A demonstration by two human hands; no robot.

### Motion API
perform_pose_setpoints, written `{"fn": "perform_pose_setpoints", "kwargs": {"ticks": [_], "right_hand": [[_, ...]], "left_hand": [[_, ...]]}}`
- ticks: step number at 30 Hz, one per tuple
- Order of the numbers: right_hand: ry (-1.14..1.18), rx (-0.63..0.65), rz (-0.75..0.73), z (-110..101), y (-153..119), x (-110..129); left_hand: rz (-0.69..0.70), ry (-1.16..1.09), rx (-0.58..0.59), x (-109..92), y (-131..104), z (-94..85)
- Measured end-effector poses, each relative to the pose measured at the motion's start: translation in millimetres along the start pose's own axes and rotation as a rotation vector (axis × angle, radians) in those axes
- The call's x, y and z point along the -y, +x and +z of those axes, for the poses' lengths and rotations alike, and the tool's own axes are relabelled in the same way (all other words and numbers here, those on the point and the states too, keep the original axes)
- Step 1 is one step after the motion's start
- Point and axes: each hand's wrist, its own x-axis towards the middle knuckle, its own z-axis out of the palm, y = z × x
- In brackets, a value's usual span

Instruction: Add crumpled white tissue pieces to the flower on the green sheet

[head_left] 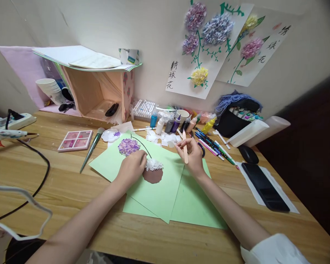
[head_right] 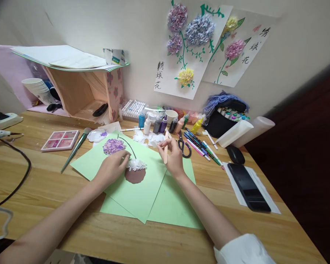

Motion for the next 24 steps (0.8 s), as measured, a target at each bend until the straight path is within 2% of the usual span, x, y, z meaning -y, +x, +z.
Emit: {"fn": "perform_pose_setpoints", "kwargs": {"ticks": [3,5,10,14,19,21,24], "right_hand": [[0.2,0.142,0.105,-2,-16,10],[0.283,0.231,0.151,-2,-26,14],[0.313,0.325,0.174,5,-43,15],[0.281,0.273,0.179,7,-52,11],[0.272,0.062,0.226,2,-56,2],[0.25,0.06,0.261,0,-57,0],[0.222,0.134,0.307,0,-57,-1]], "left_hand": [[0.103,-0.156,-0.042,-9,-4,-1.4],[0.168,-0.264,-0.004,-18,-8,-2.1],[0.132,-0.411,0.084,-31,-13,-0.7],[0.067,-0.464,0.156,-27,-13,4.1],[0.186,-0.258,0.203,-26,-15,10.4],[0.217,-0.187,0.187,-28,-16,12.6],[0.217,-0.126,0.167,-29,-16,15.8]]}}
